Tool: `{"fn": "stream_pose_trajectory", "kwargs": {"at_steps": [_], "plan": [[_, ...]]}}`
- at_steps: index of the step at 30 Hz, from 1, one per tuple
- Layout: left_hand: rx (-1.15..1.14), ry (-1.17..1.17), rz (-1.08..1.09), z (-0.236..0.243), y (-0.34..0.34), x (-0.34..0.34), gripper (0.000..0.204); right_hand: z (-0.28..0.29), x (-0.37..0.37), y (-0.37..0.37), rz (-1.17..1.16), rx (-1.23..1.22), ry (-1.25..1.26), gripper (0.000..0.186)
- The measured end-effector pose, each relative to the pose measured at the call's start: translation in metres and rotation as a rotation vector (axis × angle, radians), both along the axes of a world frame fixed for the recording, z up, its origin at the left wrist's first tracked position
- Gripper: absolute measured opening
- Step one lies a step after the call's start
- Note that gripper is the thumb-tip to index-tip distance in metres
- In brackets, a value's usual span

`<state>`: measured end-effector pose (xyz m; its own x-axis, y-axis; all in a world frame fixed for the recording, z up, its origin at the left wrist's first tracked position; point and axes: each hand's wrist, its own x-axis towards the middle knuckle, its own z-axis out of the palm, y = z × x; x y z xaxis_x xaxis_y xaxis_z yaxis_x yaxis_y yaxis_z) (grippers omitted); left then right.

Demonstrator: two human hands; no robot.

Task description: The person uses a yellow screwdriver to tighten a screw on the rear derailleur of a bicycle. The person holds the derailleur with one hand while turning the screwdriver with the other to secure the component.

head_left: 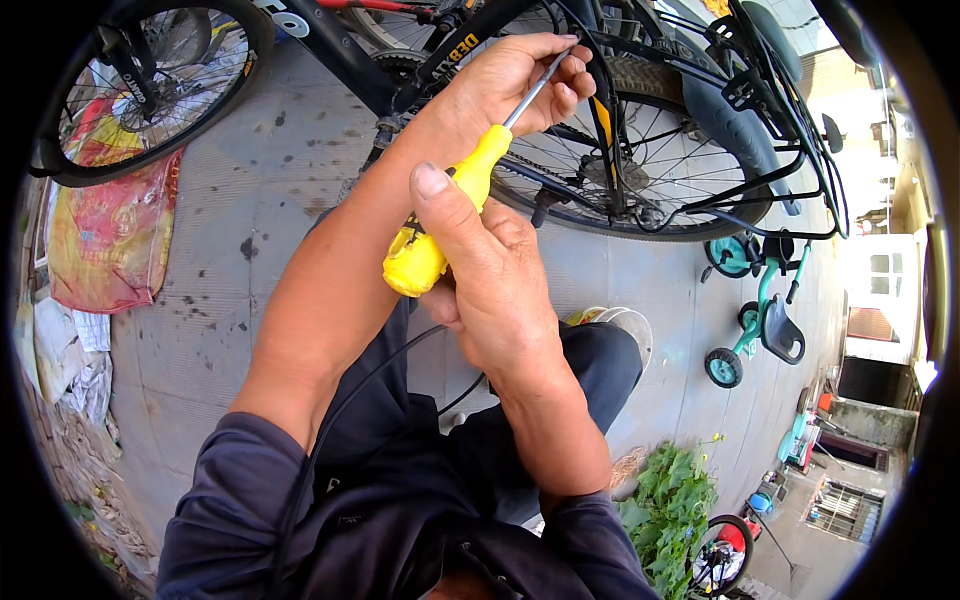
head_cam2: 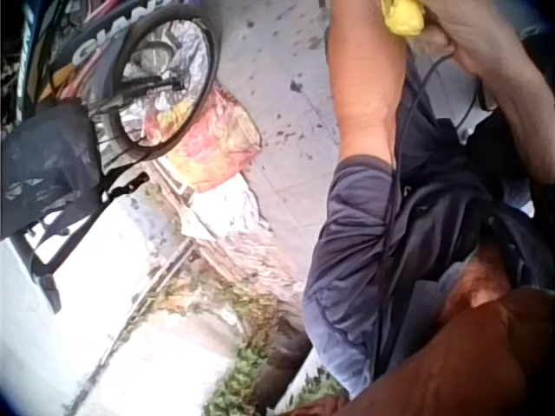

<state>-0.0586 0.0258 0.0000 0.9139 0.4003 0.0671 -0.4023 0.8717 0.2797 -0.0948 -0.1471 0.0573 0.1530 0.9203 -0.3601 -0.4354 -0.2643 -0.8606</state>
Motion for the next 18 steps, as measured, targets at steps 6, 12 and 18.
{"fn": "stream_pose_trajectory", "kwargs": {"at_steps": [6,12,18], "plan": [[0.043,-0.001,0.042,0.0013,-0.0041,0.0009,0.019,0.0003,0.003,-0.0021,0.039,0.014,0.111,0.041],[0.052,0.021,0.058,0.0013,-0.0043,0.0005,0.019,-0.0012,0.002,0.0002,0.042,0.012,0.106,0.041],[0.066,-0.024,0.014,-0.0046,0.0022,0.0023,0.019,-0.0022,0.0009,0.0026,0.038,0.002,-0.169,0.045]]}}
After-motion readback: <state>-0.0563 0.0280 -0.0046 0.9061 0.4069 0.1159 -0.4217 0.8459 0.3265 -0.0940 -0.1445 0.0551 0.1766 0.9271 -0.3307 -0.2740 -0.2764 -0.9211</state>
